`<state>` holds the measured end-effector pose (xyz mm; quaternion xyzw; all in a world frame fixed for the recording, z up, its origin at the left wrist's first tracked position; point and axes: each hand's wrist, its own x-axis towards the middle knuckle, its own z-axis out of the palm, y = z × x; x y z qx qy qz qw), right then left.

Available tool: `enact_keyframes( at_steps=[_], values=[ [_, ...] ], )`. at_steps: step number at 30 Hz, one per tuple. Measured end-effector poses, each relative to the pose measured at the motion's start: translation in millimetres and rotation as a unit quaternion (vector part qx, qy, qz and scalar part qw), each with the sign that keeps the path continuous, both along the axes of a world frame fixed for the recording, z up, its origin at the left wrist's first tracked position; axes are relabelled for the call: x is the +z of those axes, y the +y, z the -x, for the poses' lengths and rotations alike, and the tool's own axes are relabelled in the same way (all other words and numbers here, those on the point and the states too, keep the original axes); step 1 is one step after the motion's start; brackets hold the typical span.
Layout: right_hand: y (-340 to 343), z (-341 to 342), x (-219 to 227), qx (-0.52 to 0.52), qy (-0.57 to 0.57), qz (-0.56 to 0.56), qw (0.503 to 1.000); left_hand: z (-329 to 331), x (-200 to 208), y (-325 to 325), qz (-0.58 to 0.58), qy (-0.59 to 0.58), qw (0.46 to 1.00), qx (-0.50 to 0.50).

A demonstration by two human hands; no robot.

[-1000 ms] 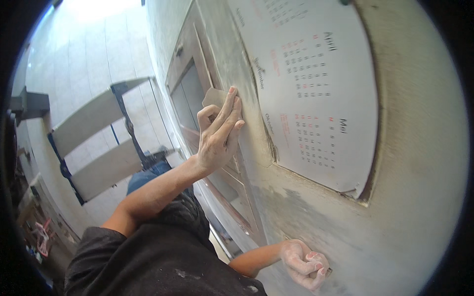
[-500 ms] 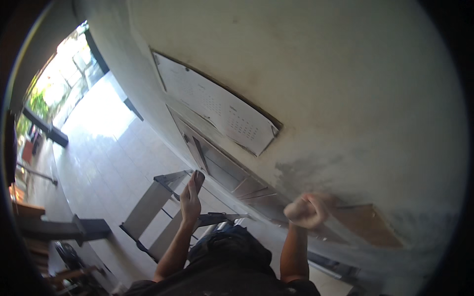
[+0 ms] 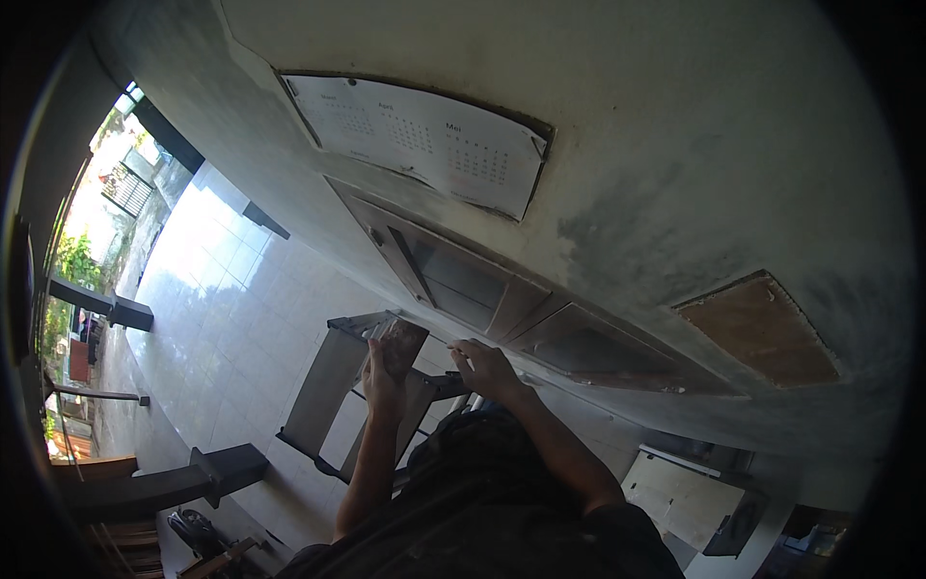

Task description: The person sands the wall around a window frame by hand using a piece of sandpaper.

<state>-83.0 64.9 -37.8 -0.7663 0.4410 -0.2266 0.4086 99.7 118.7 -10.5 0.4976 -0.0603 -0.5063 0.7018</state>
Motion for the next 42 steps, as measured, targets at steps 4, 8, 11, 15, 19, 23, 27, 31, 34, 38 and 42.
enact_keyframes(
  at_steps=[4, 8, 11, 15, 19, 23, 27, 31, 34, 38, 42],
  values=[
    [10, -21, -2, -0.002, -0.009, -0.008, 1.000, -6, 1, -1, 0.034, 0.163, 0.981, -0.096],
    [14, -33, -7, -0.012, -0.072, 0.049, 0.996, 11, 7, -3, 0.063, 0.259, 0.960, -0.083],
    [21, -35, 1, -0.059, -0.192, -0.062, 0.978, 15, -7, -5, 0.059, 0.247, 0.959, -0.124],
    [21, -25, 8, -0.052, -0.233, -0.078, 0.968, 18, -37, 2, 0.001, 0.204, 0.972, -0.116],
    [23, -27, 29, -0.074, -0.219, -0.003, 0.973, 30, -22, -1, -0.008, 0.208, 0.969, -0.130],
    [27, -30, 39, -0.015, -0.251, 0.076, 0.965, 44, -12, -6, -0.017, 0.279, 0.951, -0.135],
    [21, -36, 32, -0.070, -0.228, 0.205, 0.949, 49, 1, 8, 0.072, -0.297, 0.908, -0.286],
    [11, -46, 35, -0.098, -0.207, 0.196, 0.953, 41, -68, 12, 0.106, -0.381, 0.850, -0.348],
    [4, -38, 34, -0.055, -0.207, 0.162, 0.963, 27, -3, -17, -0.088, -0.090, 0.980, -0.153],
    [-13, -25, 51, -0.042, -0.189, 0.262, 0.946, -66, -10, -19, -0.066, -0.296, 0.952, 0.053],
    [-27, -12, 60, -0.029, -0.143, 0.275, 0.950, -152, -53, -14, -0.209, -0.646, 0.723, 0.128]
  ],
)
